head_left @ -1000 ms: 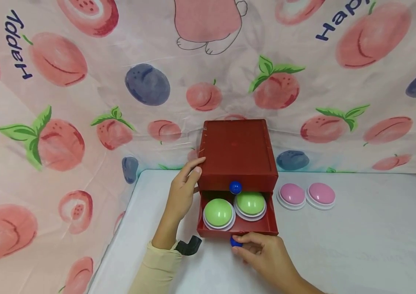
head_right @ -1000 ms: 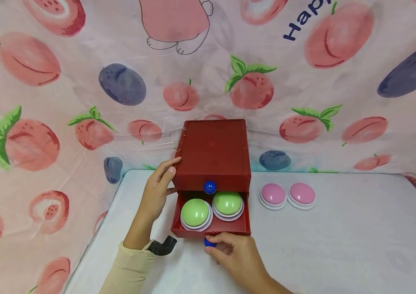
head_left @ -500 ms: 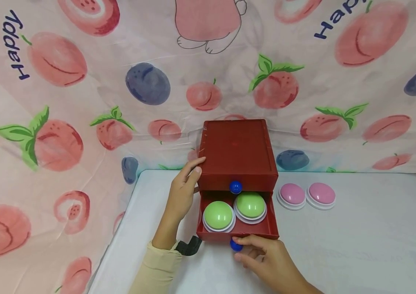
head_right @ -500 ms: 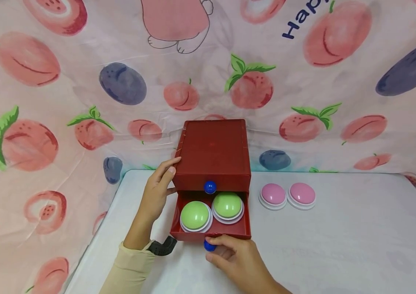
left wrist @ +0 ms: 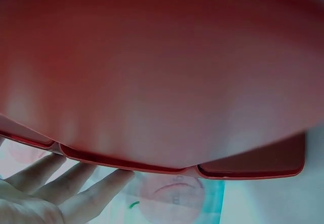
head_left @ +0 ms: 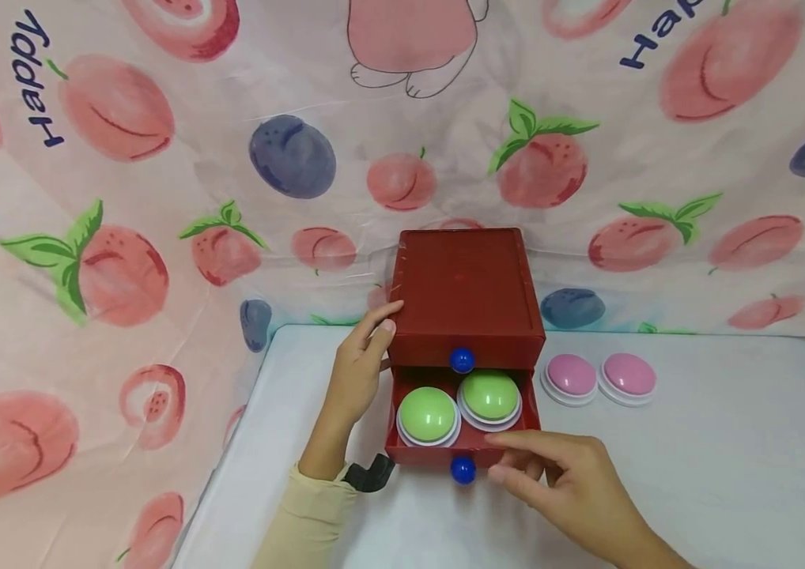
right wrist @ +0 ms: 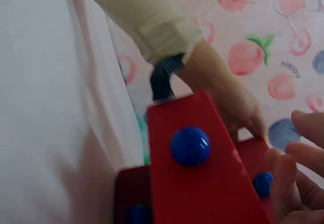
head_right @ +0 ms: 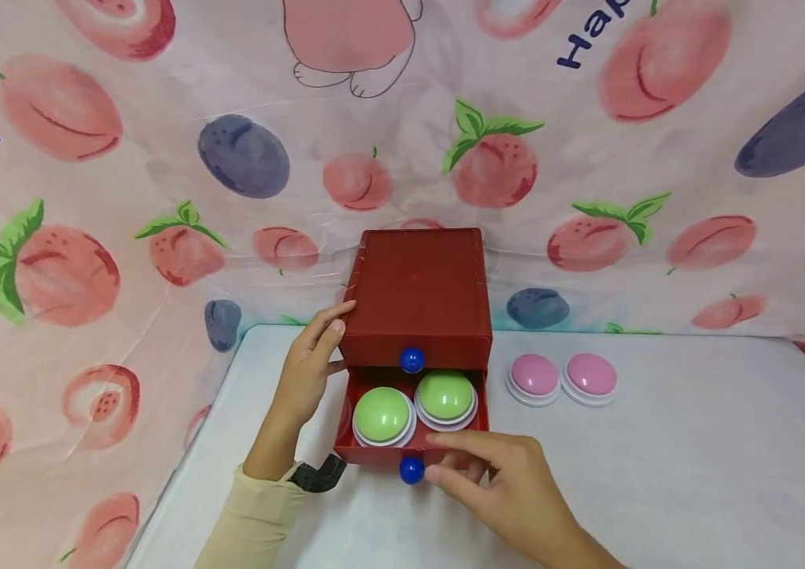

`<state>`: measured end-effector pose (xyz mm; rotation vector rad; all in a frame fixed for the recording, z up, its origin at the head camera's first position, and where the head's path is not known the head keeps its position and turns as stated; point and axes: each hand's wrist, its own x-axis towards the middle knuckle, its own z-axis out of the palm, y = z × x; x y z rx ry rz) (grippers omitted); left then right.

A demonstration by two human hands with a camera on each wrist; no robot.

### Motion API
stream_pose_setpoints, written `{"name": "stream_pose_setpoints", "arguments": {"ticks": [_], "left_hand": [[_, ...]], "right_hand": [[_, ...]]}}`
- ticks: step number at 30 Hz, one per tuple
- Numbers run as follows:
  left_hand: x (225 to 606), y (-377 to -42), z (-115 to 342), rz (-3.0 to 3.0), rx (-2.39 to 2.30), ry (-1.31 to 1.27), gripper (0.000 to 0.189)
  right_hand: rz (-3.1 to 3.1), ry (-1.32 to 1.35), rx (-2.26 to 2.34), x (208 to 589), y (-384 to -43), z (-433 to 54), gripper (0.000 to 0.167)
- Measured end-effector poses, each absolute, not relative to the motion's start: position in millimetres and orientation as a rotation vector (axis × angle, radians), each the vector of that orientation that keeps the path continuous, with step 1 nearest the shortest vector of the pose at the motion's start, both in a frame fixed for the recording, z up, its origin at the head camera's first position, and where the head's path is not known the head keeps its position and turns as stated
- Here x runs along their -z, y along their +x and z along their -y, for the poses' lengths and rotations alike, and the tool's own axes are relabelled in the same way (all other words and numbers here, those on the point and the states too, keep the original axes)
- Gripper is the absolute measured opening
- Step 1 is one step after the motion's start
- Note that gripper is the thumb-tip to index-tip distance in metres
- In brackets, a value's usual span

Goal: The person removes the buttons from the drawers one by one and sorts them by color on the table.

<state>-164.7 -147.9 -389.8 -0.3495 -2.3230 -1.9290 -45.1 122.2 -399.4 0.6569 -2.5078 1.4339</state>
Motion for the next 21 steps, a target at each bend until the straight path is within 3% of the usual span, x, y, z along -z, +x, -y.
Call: {"name": "stream_pose_setpoints", "arguments": {"ticks": [12,21], "left_hand": [[389.1,-164.6,147.9,2.333,1.92,-0.345,0.036],[389.2,-165.0,147.4,2.326,1.94,-0.347,0.036]], "right_hand": [[2.673,0.556,-0.991,394.4,-99.1,-141.2,0.045],[2.773,0.593,-0.728,404.7,-110.6,-138.2,0.051]]}}
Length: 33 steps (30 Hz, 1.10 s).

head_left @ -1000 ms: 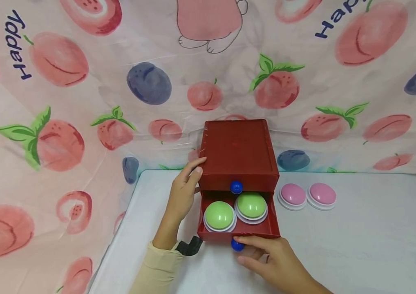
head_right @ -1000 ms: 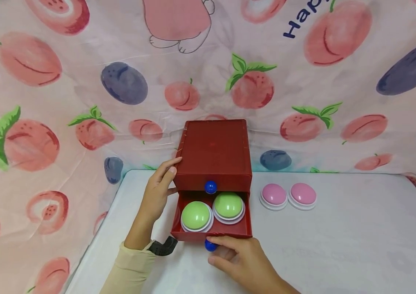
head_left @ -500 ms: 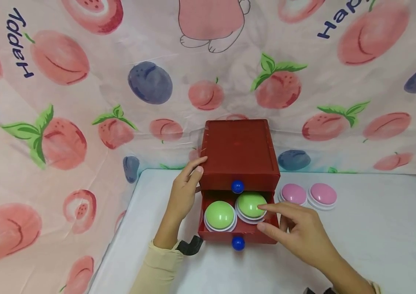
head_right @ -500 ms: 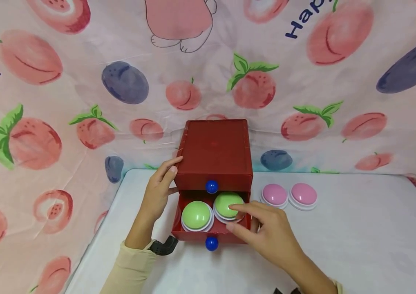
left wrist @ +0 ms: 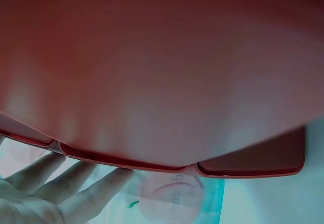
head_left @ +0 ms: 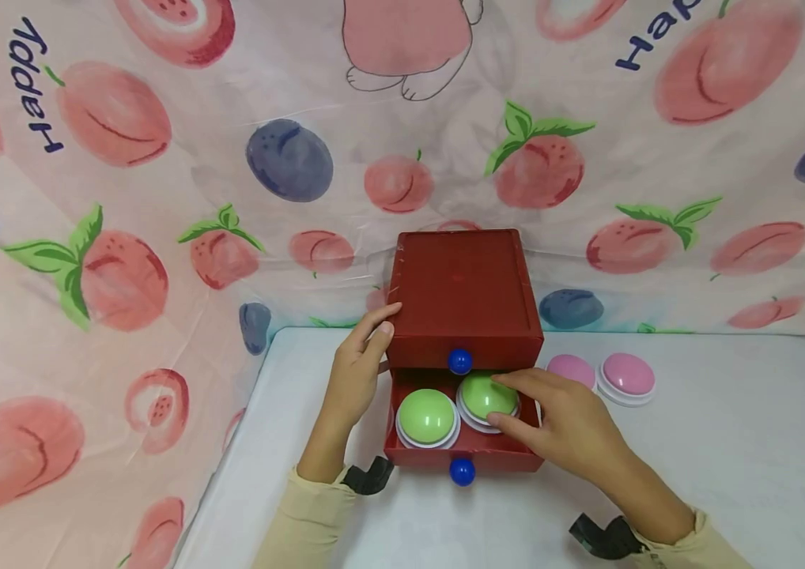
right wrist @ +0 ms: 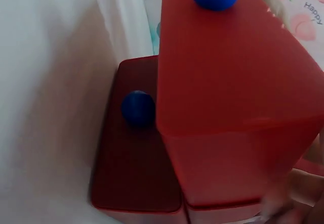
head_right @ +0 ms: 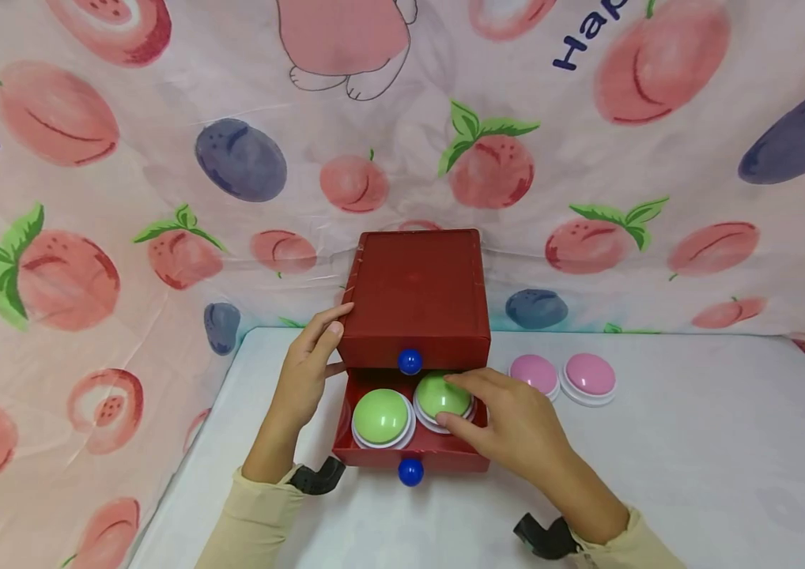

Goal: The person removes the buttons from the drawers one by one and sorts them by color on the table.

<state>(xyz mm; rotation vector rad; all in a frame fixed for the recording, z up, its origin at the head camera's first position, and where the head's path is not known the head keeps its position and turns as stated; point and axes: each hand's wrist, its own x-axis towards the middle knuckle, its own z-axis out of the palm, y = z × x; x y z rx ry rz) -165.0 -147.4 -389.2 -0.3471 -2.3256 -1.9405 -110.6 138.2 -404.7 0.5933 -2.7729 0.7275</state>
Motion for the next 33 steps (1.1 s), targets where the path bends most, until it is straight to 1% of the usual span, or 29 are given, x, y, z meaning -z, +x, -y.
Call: {"name": "stream_pose_setpoints", "arguments": {"ticks": [3,7,10,15,23,29,33], "left_hand": [[387.6,-165.1,145.7,2.324,1.945,-0.356,0.036],[385.4,-165.5,144.1,2.325,1.947,-0.362,0.036],[384.8,-165.5,144.1,2.327,1.932,-0.352,0.036],[385.6,-164.8,144.5,2.326,1.93,-0.338,0.036],[385.1,-164.9,142.5,2.33,1.94,-0.364,0.036],[384.5,-163.2,145.2,2.328,1.934,-0.345,0.035],[386.0,-161.5,147.1,2.335,1.937,-0.326,0.036]], "right_hand": [[2.834,0.602,-0.673,403.2,-111.2,-138.7,0.054],[2.922,0.653,-0.641,400.6,-112.9,-140.1,0.063],[2.955,0.704,-0.642,399.9,-114.3,-140.4,0.066],[2.96,0.737,-0.642,400.6,-114.1,-140.0,0.065],[2.866,0.643,-0.604,400.2,-109.1,-141.3,0.063],[3.015,0.656,-0.711,399.3,-107.6,-138.0,0.076],[3.065,0.688,-0.819,401.6,-109.6,-135.3,0.081]]}}
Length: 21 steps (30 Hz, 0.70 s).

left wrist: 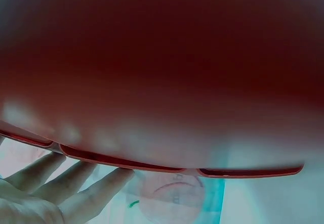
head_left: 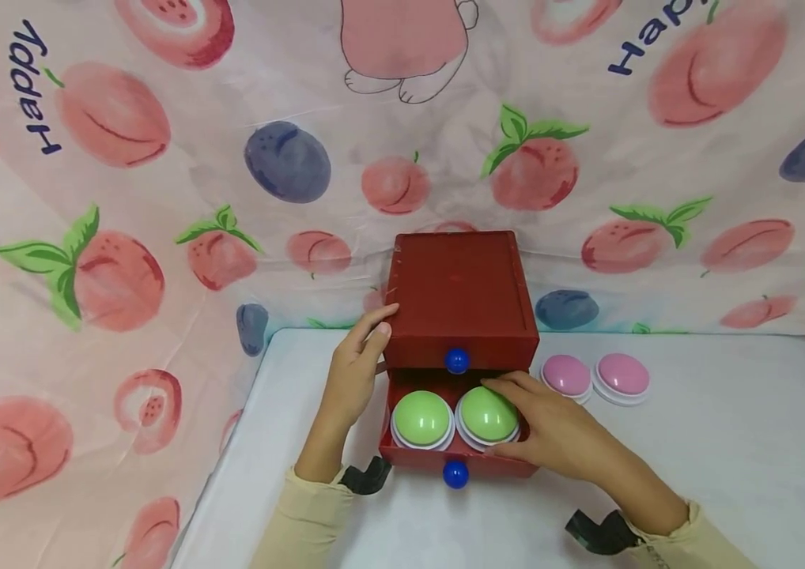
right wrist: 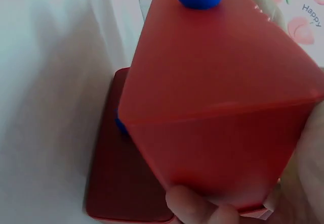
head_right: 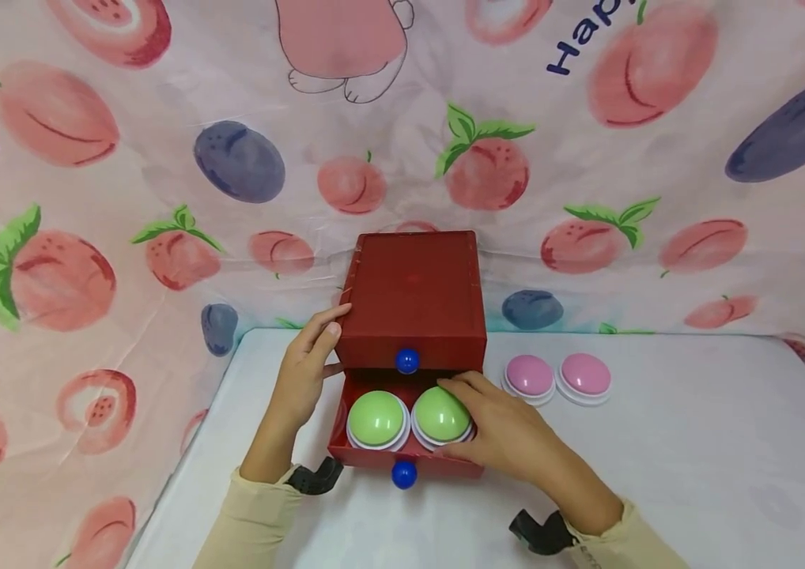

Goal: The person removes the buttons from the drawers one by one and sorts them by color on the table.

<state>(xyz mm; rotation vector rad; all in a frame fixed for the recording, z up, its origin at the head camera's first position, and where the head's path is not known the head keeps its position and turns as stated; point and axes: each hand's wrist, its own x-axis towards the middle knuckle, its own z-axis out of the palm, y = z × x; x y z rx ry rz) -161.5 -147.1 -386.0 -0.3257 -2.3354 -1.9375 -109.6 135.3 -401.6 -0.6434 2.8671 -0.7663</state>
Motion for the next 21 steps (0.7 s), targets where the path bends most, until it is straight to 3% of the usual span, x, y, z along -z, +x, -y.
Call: {"name": "stream_pose_setpoints", "arguments": {"ticks": [21], "left_hand": [[388.3,-163.9,148.5,2.328,1.936,-0.343,0.036]], "right_hand": [[-2.975,-0.629,0.739,399.1,-111.9,-125.8,0.068]]}}
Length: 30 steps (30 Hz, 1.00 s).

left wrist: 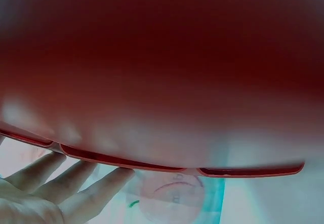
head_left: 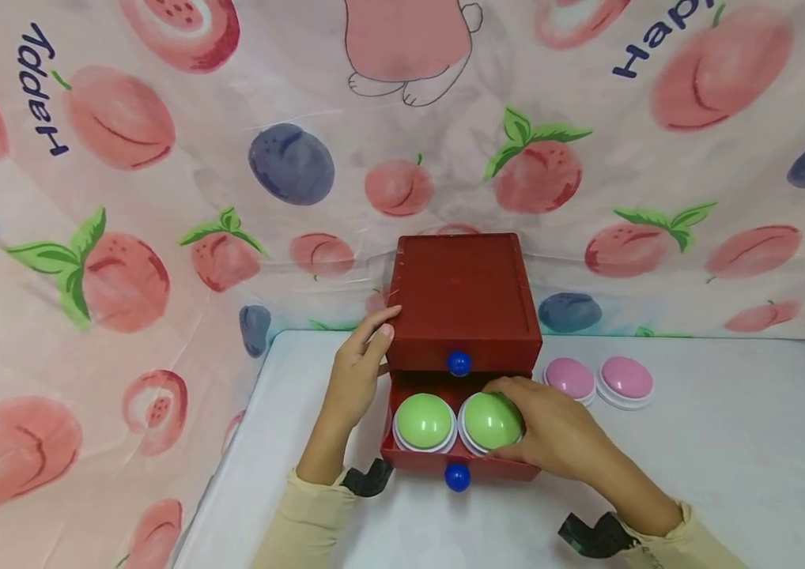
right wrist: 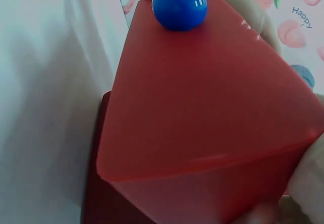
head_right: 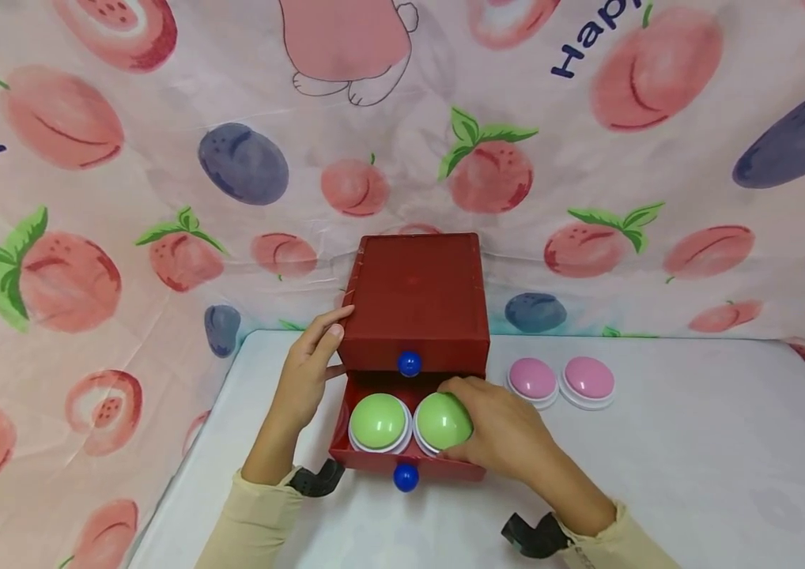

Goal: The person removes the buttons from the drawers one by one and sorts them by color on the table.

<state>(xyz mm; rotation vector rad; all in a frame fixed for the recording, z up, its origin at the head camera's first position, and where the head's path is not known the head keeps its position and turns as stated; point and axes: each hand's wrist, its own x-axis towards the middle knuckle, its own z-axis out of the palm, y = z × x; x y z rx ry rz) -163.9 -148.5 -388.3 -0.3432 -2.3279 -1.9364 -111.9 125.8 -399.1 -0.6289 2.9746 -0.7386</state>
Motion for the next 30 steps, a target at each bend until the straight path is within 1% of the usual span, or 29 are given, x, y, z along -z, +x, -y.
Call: {"name": "stream_pose_setpoints", "arguments": {"ticks": [9,22,30], "left_hand": [[387.7,-163.8,148.0,2.33,1.922,-0.331,0.035],[387.9,-163.5,148.2,2.329,1.935,-0.342,0.035],[387.9,-163.1,147.7,2.336,1.927,-0.334,0.036]], "right_hand": [[-3.063,-0.639,0.815,388.6,-104.8,-130.5,0.071],[-3.055,-0.544,1.0,366.6,-91.2,-140.0,0.079],[-3.074,-0.499,1.036,359.8,-83.3,-152.8,0.078]]}}
